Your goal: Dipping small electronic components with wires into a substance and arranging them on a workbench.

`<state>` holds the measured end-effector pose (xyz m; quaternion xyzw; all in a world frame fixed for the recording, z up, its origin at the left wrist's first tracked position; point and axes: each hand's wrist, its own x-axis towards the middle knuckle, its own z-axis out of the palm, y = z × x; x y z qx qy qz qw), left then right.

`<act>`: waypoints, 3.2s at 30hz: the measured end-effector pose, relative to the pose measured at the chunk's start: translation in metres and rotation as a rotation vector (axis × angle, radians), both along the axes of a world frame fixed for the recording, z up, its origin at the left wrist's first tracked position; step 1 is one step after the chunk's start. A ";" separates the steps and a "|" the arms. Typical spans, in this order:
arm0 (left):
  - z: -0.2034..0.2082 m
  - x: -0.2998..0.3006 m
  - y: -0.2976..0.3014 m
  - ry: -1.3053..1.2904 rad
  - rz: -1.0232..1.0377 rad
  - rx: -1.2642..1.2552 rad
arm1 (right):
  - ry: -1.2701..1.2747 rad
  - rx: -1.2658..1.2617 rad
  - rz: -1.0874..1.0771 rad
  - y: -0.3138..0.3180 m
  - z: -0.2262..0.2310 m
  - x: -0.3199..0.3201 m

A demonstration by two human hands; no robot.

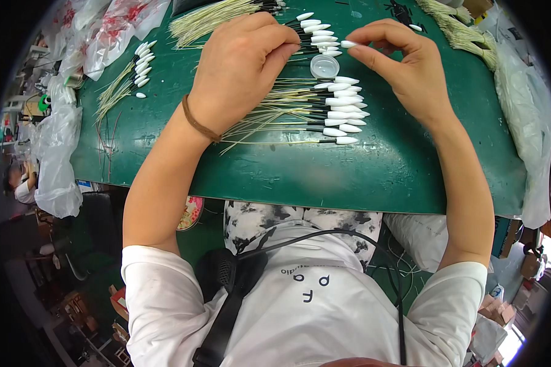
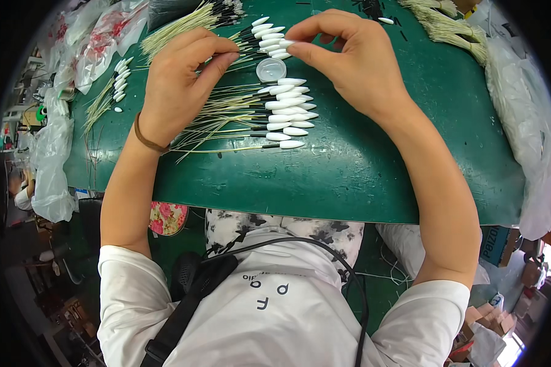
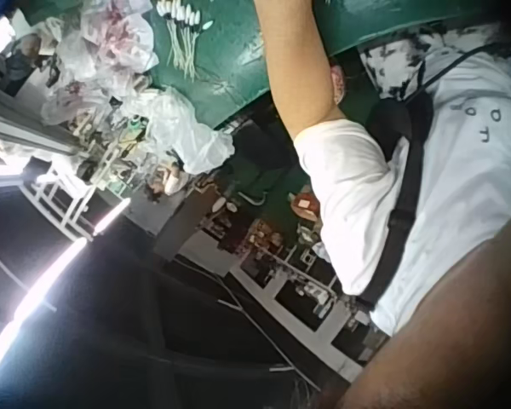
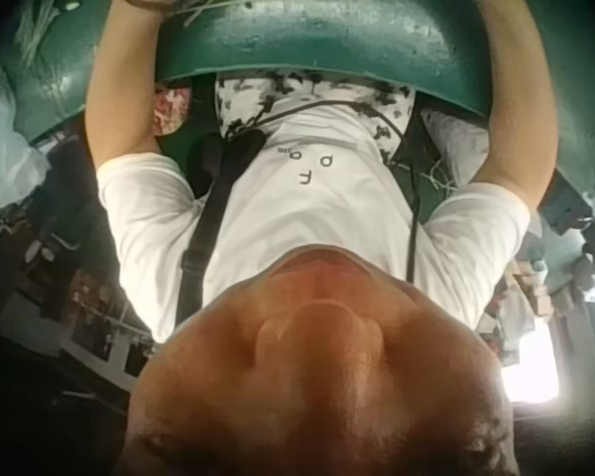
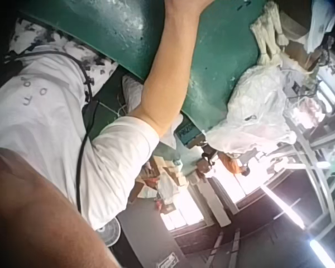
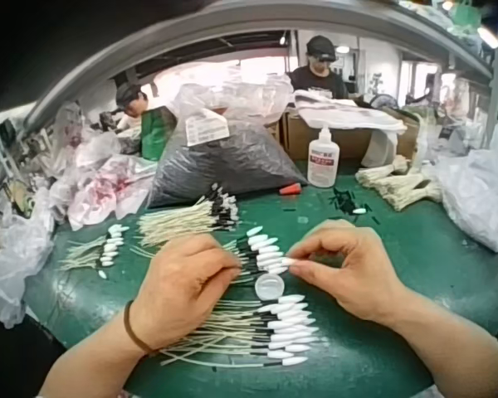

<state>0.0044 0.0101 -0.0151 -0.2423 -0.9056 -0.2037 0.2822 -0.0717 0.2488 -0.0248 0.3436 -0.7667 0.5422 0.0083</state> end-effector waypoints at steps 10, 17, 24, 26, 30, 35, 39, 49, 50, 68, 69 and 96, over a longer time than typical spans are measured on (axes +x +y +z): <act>-0.001 0.001 0.004 -0.025 0.005 0.070 | 0.154 0.076 0.005 -0.007 -0.006 -0.001; -0.002 0.003 0.011 -0.041 -0.029 0.142 | -0.165 -0.032 0.065 -0.010 0.002 0.007; -0.002 0.003 0.015 -0.043 -0.037 0.220 | -0.004 0.001 0.078 -0.009 0.002 0.005; -0.002 0.004 0.016 -0.059 -0.032 0.230 | 0.143 0.064 0.058 -0.007 0.002 0.005; -0.002 0.006 0.017 -0.071 -0.039 0.239 | 0.214 0.081 0.059 -0.006 0.004 0.006; -0.002 0.007 0.018 -0.081 -0.063 0.274 | 0.299 0.115 0.070 -0.003 0.005 0.006; 0.002 0.012 0.022 -0.199 -0.012 0.273 | 0.304 0.124 0.066 -0.001 0.006 0.007; 0.002 0.030 0.019 -0.238 -0.014 0.073 | 0.261 0.217 -0.398 0.105 -0.002 -0.106; 0.001 0.032 0.020 -0.233 -0.023 0.076 | 0.224 0.284 -0.431 0.109 -0.005 -0.108; -0.020 -0.081 -0.082 -0.054 0.188 -0.278 | 0.738 0.683 -0.431 0.078 -0.024 -0.106; -0.023 -0.083 -0.084 -0.004 0.159 -0.322 | 0.761 0.591 -0.406 0.078 -0.024 -0.108; 0.007 0.000 0.008 0.254 -0.064 -0.518 | 0.448 0.110 -0.408 0.028 0.017 -0.027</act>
